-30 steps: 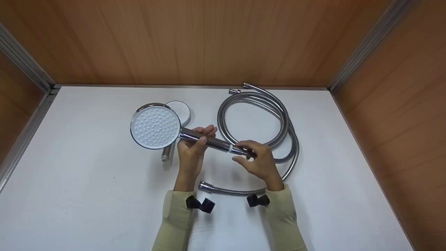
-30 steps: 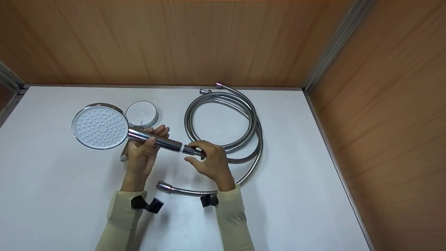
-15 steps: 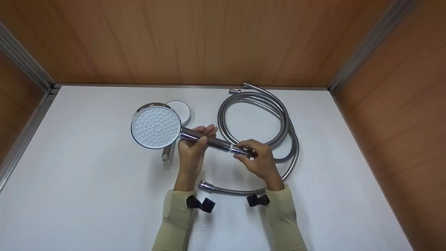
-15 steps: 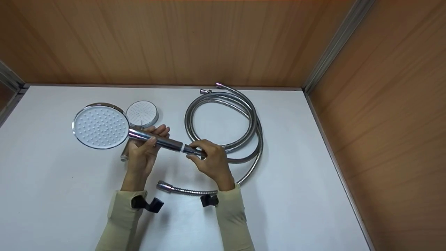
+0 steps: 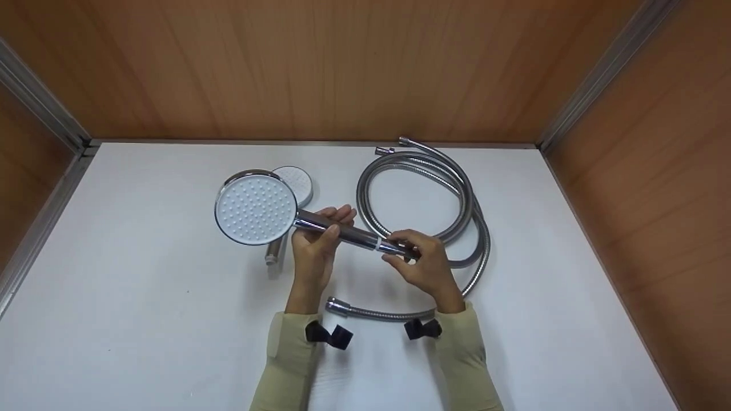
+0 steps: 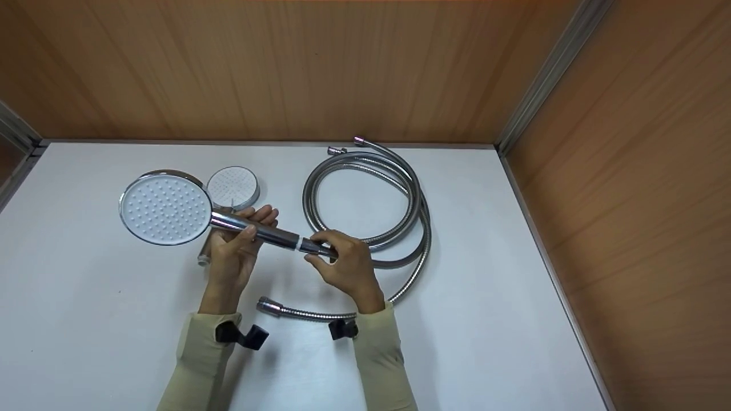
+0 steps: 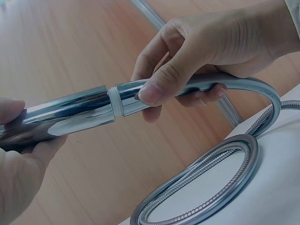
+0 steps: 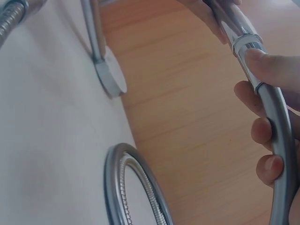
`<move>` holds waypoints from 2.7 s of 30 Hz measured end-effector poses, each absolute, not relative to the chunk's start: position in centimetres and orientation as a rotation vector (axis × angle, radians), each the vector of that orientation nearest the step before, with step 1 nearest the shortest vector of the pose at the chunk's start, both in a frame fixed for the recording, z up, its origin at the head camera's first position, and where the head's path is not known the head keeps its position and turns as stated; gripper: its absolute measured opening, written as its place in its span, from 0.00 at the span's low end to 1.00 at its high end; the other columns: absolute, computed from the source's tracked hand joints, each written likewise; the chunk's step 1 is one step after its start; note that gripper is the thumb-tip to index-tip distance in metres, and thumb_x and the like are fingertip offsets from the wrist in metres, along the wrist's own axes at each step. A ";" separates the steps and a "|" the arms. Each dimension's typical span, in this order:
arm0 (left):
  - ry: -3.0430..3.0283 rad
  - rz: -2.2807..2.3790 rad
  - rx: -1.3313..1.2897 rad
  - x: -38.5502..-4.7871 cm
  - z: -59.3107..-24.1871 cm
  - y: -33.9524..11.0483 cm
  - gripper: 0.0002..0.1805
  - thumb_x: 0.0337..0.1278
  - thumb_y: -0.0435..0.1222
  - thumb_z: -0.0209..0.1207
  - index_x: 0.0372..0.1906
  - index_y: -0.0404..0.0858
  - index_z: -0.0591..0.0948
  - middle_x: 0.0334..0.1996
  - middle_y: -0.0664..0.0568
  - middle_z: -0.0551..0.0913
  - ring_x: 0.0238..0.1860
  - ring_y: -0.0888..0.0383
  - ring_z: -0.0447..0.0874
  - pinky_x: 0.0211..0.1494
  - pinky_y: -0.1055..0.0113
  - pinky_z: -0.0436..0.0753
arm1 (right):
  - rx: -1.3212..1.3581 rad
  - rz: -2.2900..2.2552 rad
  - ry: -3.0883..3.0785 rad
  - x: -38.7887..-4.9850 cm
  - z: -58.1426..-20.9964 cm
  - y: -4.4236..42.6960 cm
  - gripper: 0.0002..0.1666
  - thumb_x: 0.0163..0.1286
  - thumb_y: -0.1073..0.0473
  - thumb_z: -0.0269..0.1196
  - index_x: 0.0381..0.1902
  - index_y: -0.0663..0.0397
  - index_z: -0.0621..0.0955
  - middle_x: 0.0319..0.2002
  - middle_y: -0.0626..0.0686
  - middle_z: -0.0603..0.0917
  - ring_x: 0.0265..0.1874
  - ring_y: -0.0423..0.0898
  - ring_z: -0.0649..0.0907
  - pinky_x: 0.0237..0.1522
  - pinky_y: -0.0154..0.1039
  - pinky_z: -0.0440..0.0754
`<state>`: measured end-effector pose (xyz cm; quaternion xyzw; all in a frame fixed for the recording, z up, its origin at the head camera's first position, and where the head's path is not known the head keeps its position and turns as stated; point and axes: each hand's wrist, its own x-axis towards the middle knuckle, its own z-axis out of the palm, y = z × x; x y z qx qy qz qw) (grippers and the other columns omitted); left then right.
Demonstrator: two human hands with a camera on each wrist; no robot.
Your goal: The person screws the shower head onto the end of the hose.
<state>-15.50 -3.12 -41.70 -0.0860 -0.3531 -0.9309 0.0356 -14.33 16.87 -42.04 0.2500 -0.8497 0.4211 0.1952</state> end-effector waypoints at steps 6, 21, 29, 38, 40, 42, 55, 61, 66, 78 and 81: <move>-1.066 -2.866 -0.276 -15.5 -41.8 -3.0 0.16 0.53 0.20 0.55 0.48 0.31 0.71 0.43 0.46 0.86 0.49 0.51 0.85 0.64 0.57 0.78 | 0.692 1.197 -2.383 -14.3 -42.1 16.9 0.18 0.48 0.67 0.74 0.38 0.58 0.82 0.32 0.52 0.87 0.18 0.38 0.75 0.13 0.41 0.78; -0.977 -2.845 -0.356 -15.7 -42.6 -2.8 0.16 0.54 0.22 0.58 0.48 0.33 0.74 0.47 0.45 0.85 0.53 0.51 0.83 0.66 0.55 0.76 | 0.739 1.258 -2.356 -14.3 -42.5 16.9 0.15 0.49 0.67 0.74 0.36 0.59 0.83 0.30 0.53 0.87 0.19 0.38 0.75 0.13 0.37 0.76; -0.934 -2.849 -0.347 -15.8 -42.8 -2.5 0.18 0.54 0.23 0.58 0.51 0.32 0.70 0.50 0.45 0.83 0.55 0.51 0.82 0.69 0.55 0.74 | 0.759 1.267 -2.350 -14.4 -42.5 16.8 0.13 0.49 0.66 0.74 0.34 0.58 0.83 0.30 0.53 0.87 0.17 0.41 0.75 0.14 0.34 0.74; -0.921 -2.856 -0.360 -15.7 -42.5 -2.4 0.26 0.51 0.28 0.65 0.54 0.34 0.67 0.53 0.47 0.81 0.59 0.52 0.78 0.69 0.51 0.73 | 0.755 1.216 -2.369 -14.4 -42.4 16.8 0.17 0.48 0.65 0.75 0.37 0.58 0.82 0.29 0.52 0.86 0.17 0.39 0.76 0.14 0.32 0.76; -0.933 -2.853 -0.357 -15.6 -42.3 -2.4 0.25 0.51 0.27 0.64 0.53 0.34 0.67 0.52 0.47 0.82 0.58 0.52 0.79 0.68 0.51 0.74 | 0.738 1.212 -2.372 -14.4 -42.3 16.8 0.20 0.47 0.66 0.75 0.39 0.59 0.81 0.31 0.53 0.87 0.18 0.39 0.78 0.15 0.33 0.78; -0.955 -2.844 -0.357 -15.6 -42.2 -2.4 0.24 0.52 0.26 0.63 0.53 0.34 0.67 0.52 0.47 0.82 0.58 0.51 0.80 0.67 0.51 0.74 | 0.726 1.192 -2.373 -14.5 -42.3 16.8 0.22 0.47 0.67 0.75 0.40 0.59 0.79 0.31 0.53 0.87 0.19 0.40 0.79 0.16 0.32 0.78; -0.959 -2.841 -0.366 -15.8 -42.3 -2.3 0.21 0.52 0.24 0.62 0.51 0.35 0.69 0.51 0.47 0.83 0.57 0.51 0.80 0.66 0.52 0.76 | 0.682 1.190 -2.338 -14.6 -42.2 16.7 0.16 0.47 0.68 0.74 0.34 0.58 0.81 0.25 0.52 0.85 0.17 0.37 0.73 0.15 0.21 0.69; -0.953 -2.841 -0.380 -15.9 -42.2 -2.4 0.21 0.52 0.25 0.63 0.51 0.36 0.70 0.51 0.47 0.83 0.57 0.51 0.80 0.66 0.52 0.77 | 0.694 1.217 -2.334 -14.5 -42.2 16.9 0.15 0.48 0.67 0.74 0.34 0.59 0.81 0.24 0.52 0.84 0.14 0.46 0.74 0.16 0.21 0.66; -0.958 -2.837 -0.388 -15.9 -42.3 -2.4 0.20 0.53 0.24 0.61 0.51 0.35 0.70 0.51 0.47 0.83 0.57 0.51 0.80 0.66 0.52 0.76 | 0.702 1.230 -2.335 -14.5 -42.3 16.9 0.14 0.49 0.66 0.74 0.34 0.59 0.82 0.25 0.52 0.84 0.14 0.47 0.73 0.16 0.22 0.66; -0.967 -2.834 -0.360 -15.9 -42.3 -2.4 0.21 0.52 0.26 0.63 0.50 0.34 0.70 0.50 0.46 0.83 0.57 0.50 0.80 0.68 0.52 0.74 | 0.726 1.177 -2.335 -14.5 -42.1 16.8 0.20 0.45 0.67 0.75 0.37 0.59 0.80 0.30 0.53 0.87 0.21 0.41 0.81 0.18 0.31 0.79; -0.965 -2.835 -0.366 -15.9 -42.3 -2.4 0.21 0.51 0.27 0.64 0.50 0.34 0.70 0.50 0.46 0.83 0.57 0.50 0.80 0.68 0.52 0.74 | 0.713 1.165 -2.343 -14.5 -42.1 16.8 0.19 0.46 0.67 0.75 0.36 0.59 0.80 0.29 0.53 0.87 0.20 0.40 0.80 0.17 0.31 0.79</move>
